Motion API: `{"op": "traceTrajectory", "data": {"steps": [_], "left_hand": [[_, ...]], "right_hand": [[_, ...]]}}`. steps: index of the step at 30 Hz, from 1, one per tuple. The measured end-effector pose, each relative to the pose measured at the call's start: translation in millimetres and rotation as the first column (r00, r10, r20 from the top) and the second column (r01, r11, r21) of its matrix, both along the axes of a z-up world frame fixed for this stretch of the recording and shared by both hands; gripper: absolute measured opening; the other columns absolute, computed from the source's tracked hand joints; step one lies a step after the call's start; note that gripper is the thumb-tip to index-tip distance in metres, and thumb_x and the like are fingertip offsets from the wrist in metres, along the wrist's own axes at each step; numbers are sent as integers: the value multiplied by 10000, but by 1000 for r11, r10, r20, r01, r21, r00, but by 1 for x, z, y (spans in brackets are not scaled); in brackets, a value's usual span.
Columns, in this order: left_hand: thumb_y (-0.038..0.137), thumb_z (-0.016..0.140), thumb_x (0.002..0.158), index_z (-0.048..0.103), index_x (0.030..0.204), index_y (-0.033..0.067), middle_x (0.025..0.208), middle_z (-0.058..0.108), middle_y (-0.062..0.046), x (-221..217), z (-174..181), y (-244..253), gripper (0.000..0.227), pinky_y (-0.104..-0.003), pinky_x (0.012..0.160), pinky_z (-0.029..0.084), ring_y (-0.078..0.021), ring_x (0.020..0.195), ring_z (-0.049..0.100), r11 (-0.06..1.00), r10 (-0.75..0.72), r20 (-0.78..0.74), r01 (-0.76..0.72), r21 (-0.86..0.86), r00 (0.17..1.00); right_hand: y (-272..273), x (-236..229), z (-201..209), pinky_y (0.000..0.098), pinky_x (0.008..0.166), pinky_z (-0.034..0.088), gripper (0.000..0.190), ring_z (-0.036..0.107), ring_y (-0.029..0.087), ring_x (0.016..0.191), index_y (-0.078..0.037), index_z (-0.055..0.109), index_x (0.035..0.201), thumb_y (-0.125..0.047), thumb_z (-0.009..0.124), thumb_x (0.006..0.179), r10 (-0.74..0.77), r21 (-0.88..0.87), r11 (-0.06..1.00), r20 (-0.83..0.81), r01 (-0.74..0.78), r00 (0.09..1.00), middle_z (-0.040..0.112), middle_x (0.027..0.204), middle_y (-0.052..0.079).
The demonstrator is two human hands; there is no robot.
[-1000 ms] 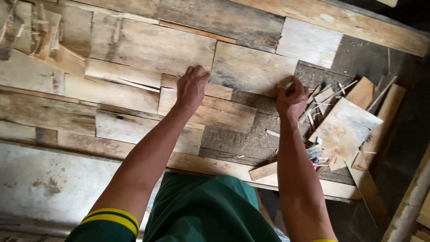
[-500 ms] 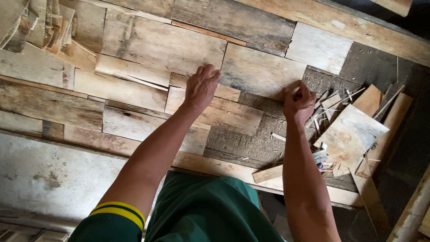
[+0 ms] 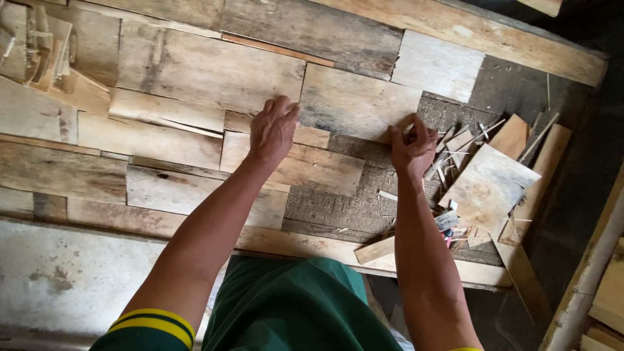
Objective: Trimming and fitting thin strips of wood veneer on a workbench using a utility knife.
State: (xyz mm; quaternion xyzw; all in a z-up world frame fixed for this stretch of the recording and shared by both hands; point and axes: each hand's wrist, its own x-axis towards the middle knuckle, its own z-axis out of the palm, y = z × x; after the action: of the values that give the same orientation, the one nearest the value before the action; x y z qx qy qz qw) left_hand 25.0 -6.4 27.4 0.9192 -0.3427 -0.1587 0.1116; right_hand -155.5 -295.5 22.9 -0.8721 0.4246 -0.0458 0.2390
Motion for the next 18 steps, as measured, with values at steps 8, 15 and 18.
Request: {"op": "traceTrajectory", "data": {"steps": [8,15,18], "left_hand": [[152,750,911,750,1246,139,1197,628,-66,0,3,1,335,-314,672,599,-228,1002,597,996,9,40,-6,-88,999],[100,809,819,736,1011,99,1095,626,-89,2,7,-3,205,-335,661,601,-250,994,621,962,59,76,-36,-272,995],[30,807,792,711,988,77,1034,620,-123,6,13,-5,223,-340,611,592,-265,940,614,979,11,92,8,-201,996]], "right_hand": [[-10,-14,-12,378,758,522,580,548,198,870,-129,680,1382,-245,875,849,67,35,997,0,-67,998,544,958,42],[-12,-15,3,379,888,528,634,533,226,945,-112,612,1467,-160,821,870,135,144,980,14,-136,991,525,1023,72],[-14,-19,-5,397,931,512,671,531,238,1002,-77,595,1468,-167,850,853,227,5,974,26,-228,973,550,1047,73]]}}
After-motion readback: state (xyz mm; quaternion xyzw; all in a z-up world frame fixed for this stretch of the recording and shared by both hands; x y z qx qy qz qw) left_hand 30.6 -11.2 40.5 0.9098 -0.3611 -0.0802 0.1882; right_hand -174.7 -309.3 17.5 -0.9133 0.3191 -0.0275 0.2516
